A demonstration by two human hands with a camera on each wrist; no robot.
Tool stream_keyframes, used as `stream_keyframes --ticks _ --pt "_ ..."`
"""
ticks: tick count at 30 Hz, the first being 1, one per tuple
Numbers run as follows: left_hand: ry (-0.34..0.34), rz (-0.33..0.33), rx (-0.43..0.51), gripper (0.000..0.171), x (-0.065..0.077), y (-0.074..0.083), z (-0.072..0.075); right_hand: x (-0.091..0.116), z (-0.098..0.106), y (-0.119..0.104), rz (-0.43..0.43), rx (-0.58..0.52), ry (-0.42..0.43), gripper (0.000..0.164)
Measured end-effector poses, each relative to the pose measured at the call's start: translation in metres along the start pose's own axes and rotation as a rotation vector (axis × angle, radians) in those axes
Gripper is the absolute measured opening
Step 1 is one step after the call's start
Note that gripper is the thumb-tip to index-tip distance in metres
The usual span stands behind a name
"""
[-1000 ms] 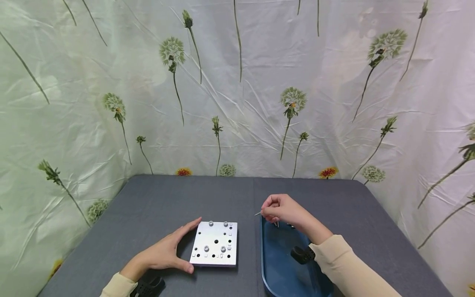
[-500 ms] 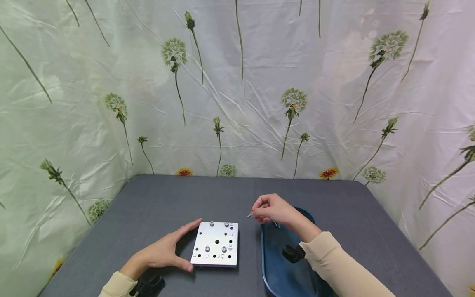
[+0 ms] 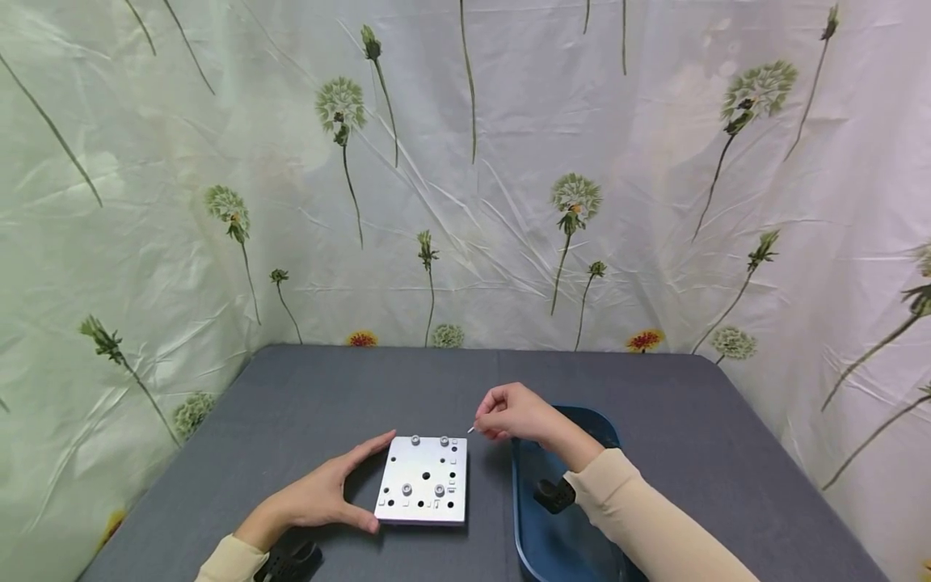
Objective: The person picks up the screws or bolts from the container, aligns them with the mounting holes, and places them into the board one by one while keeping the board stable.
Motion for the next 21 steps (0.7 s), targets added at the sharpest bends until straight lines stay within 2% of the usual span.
stream_keyframes --ticks 21 --pt "0.017 0.027 -0.021 0.123 0.001 0.001 0.001 -0.015 -0.021 -0.005 -0.02 0.077 0.009 0.008"
Point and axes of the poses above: each hand's wrist, its own x-axis away from the middle knuckle, its own z-axis out of the back of the hand, y = z × x, the point moved 4 cm from there along -x, towards the middle knuckle, and after that the axes turned 7 degrees about x, right-handed, at the moved point
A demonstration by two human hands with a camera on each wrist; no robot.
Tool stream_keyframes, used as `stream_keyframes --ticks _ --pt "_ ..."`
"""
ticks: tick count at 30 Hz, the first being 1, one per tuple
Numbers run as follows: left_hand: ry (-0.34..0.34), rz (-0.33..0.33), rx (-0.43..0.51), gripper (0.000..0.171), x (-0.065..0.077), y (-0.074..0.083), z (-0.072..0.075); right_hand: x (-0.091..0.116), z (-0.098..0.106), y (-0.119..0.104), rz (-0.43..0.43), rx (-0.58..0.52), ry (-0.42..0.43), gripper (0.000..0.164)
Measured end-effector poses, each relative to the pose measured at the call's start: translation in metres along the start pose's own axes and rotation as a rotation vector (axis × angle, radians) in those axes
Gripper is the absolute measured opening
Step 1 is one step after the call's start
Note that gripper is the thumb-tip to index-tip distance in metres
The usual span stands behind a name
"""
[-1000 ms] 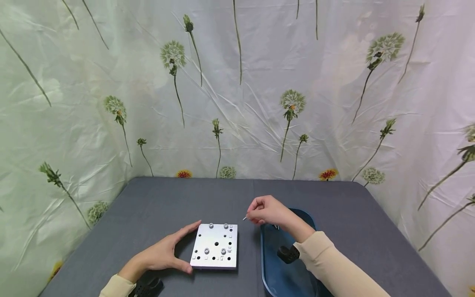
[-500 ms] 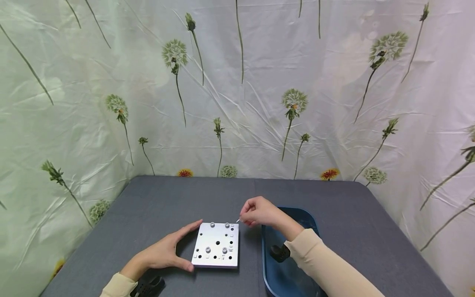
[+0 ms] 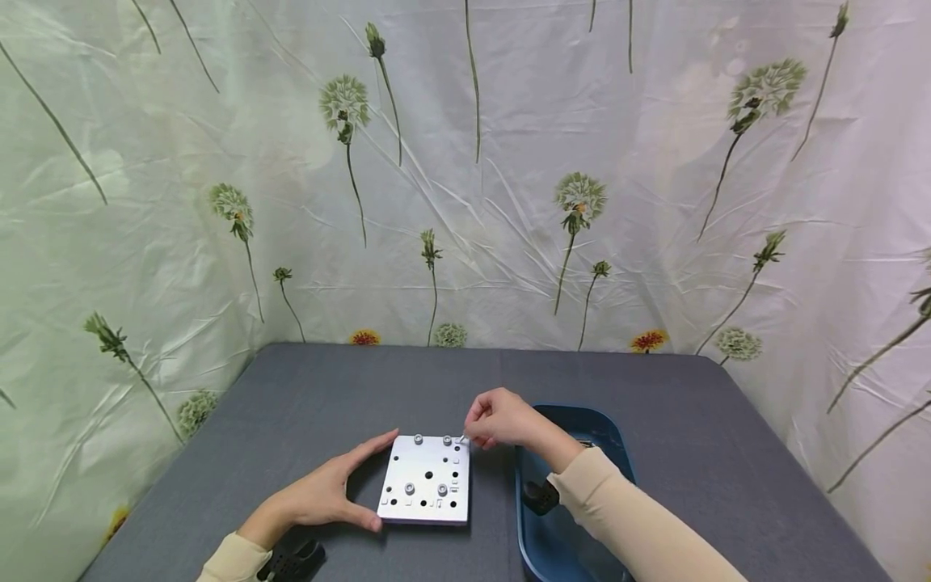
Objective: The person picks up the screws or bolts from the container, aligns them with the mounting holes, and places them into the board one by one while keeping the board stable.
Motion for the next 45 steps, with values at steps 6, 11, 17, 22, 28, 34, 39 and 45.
stream_keyframes --ticks 6,11,17,22,28,34,39,45 --pt "0.0 -0.013 -0.005 0.123 -0.0001 0.0001 -0.0006 -0.0004 -0.0028 -0.0027 -0.022 0.037 0.015 0.007" --pt "-0.004 -0.015 -0.001 0.122 0.0002 0.0001 -0.0011 -0.0026 -0.0043 -0.004 -0.023 0.048 0.016 0.006" --pt "-0.005 -0.012 0.006 0.122 0.0006 0.0005 -0.0016 -0.0022 -0.0044 -0.0058 -0.017 0.052 0.014 0.006" --pt "0.001 -0.008 0.001 0.122 0.0003 -0.0001 -0.0014 -0.0012 -0.0031 -0.0053 -0.025 0.06 0.018 0.004" --pt "-0.001 -0.005 -0.002 0.122 -0.0001 -0.0006 -0.0016 -0.0013 -0.0038 -0.0055 -0.026 0.062 0.007 0.004" --pt "-0.007 -0.006 0.013 0.122 -0.0006 0.0007 -0.0012 -0.0014 -0.0024 -0.0067 -0.026 0.071 0.005 0.005" --pt "-0.006 0.001 0.012 0.122 -0.0009 0.0012 -0.001 -0.0005 -0.0052 -0.0086 -0.027 0.082 -0.027 0.006" --pt "-0.003 -0.001 0.008 0.122 -0.0007 0.0013 -0.0008 0.0012 -0.0091 -0.0095 -0.036 0.086 -0.032 0.005"
Point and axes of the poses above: each hand's wrist, its own x-axis away from the middle knuckle, its own z-axis out of the back of the hand, y = z × x, the point moved 4 cm from there along -x, towards the middle knuckle, and after that the axes turned 7 degrees about x, right-handed, at the moved point
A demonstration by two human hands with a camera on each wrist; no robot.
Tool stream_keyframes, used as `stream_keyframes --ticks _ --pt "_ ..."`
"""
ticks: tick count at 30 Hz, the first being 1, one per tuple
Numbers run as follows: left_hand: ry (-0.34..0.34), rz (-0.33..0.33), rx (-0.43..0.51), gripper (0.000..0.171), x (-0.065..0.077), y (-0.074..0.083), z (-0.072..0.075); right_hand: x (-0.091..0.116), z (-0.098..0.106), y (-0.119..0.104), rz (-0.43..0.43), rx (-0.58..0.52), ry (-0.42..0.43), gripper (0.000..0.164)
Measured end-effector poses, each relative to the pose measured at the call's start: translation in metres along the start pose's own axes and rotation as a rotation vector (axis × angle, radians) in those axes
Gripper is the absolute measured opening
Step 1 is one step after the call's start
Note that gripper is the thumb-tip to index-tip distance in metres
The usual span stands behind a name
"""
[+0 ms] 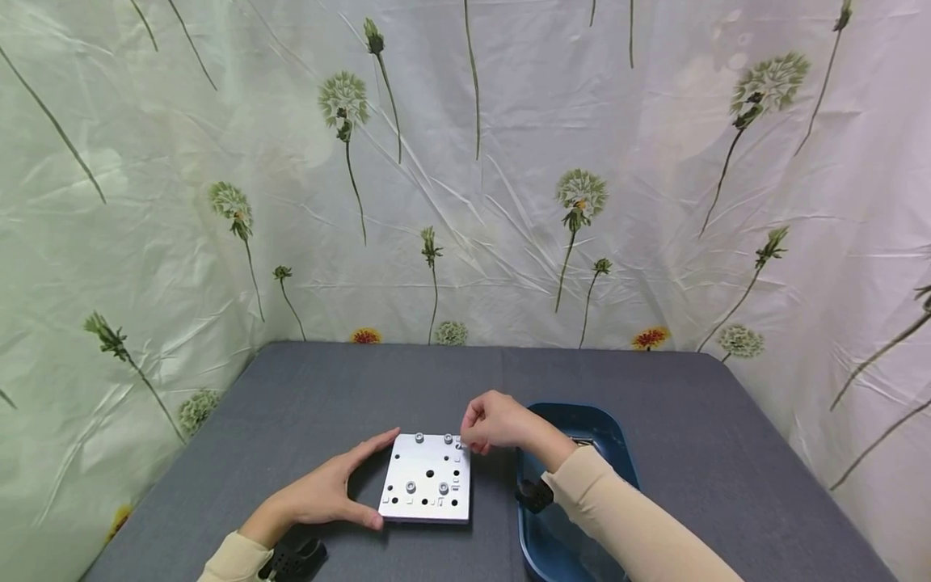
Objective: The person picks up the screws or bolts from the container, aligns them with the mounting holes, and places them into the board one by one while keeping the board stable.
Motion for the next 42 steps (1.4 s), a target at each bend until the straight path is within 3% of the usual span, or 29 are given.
stream_keyframes --ticks 14,30,42 --pt "-0.004 -0.004 -0.008 0.121 -0.0001 -0.0006 -0.0017 -0.0041 -0.0066 0.0004 0.033 -0.014 -0.025 0.003" --pt "-0.005 0.003 -0.007 0.121 -0.0009 0.0004 -0.0007 -0.0053 -0.005 0.0027 -0.018 0.0 -0.029 0.01" --pt "-0.004 0.008 -0.005 0.121 0.0008 0.0003 0.0007 -0.0053 -0.0019 0.0012 -0.012 -0.027 -0.05 0.011"
Point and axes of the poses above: each hand's wrist, its own x-axis away from the middle knuckle, its own z-axis out of the back of the hand, y = z × x, the point moved 4 cm from there along -x, towards the middle knuckle, and after that the axes turned 7 degrees about x, right-handed, at the moved point
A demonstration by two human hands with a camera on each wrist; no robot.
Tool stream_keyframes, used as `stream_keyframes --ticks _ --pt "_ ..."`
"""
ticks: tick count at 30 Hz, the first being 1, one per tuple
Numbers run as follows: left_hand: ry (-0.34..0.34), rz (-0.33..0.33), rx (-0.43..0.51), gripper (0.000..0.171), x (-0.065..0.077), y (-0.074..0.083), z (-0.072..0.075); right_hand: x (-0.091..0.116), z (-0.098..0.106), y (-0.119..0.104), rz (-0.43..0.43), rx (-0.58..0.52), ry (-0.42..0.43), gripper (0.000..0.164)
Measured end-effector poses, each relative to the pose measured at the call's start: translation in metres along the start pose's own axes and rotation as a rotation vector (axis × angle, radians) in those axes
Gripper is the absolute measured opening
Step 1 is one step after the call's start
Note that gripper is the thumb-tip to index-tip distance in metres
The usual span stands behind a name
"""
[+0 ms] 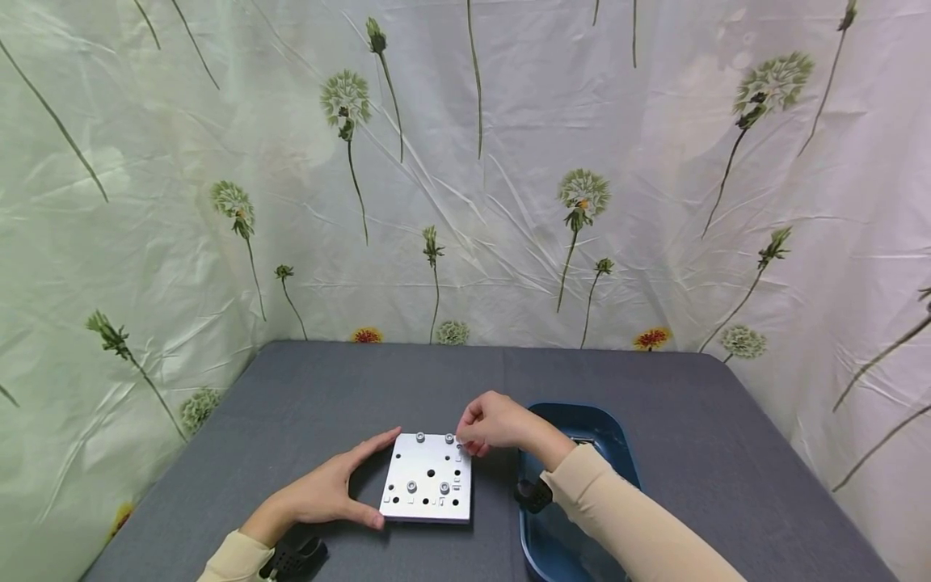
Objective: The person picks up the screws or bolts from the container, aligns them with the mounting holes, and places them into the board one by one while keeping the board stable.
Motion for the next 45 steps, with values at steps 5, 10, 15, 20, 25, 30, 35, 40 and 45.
stream_keyframes --ticks 5,10,15,20,25,30,35,40,45 --pt "-0.003 0.001 0.004 0.121 0.0 0.001 0.0 0.002 0.002 0.0 0.006 -0.017 -0.003 0.011" --pt "-0.003 0.0 0.002 0.121 -0.001 0.001 -0.001 0.003 0.004 0.0 0.006 -0.015 -0.002 0.011" --pt "-0.004 -0.003 0.003 0.121 -0.001 0.0 -0.001 0.007 0.007 -0.001 0.008 -0.015 -0.001 0.012" --pt "-0.004 -0.003 -0.003 0.121 -0.001 -0.001 0.0 0.01 0.012 -0.001 0.001 -0.014 0.018 0.013" --pt "-0.003 -0.008 -0.009 0.122 -0.002 -0.002 -0.001 0.014 0.017 0.0 0.001 -0.023 0.027 0.012" --pt "-0.004 -0.005 -0.006 0.121 -0.002 -0.002 -0.001 0.019 0.025 0.003 0.017 -0.036 0.026 0.015" --pt "-0.001 -0.001 -0.009 0.121 -0.002 -0.002 -0.001 0.025 0.032 0.005 0.017 -0.039 0.03 0.018" --pt "0.0 -0.005 -0.011 0.122 -0.001 -0.001 -0.001 0.03 0.039 0.009 0.017 -0.054 0.033 0.02" --pt "-0.002 -0.018 -0.009 0.122 -0.001 -0.001 -0.001 0.034 0.045 0.016 0.022 -0.052 0.047 0.019"
Point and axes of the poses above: each hand's wrist, its own x-axis away from the middle knuckle, its own z-axis out of the back of the hand, y = z × x, the point moved 4 cm from there along -x, towards the middle knuckle, and after that the axes turned 7 degrees about x, right-handed, at the moved point
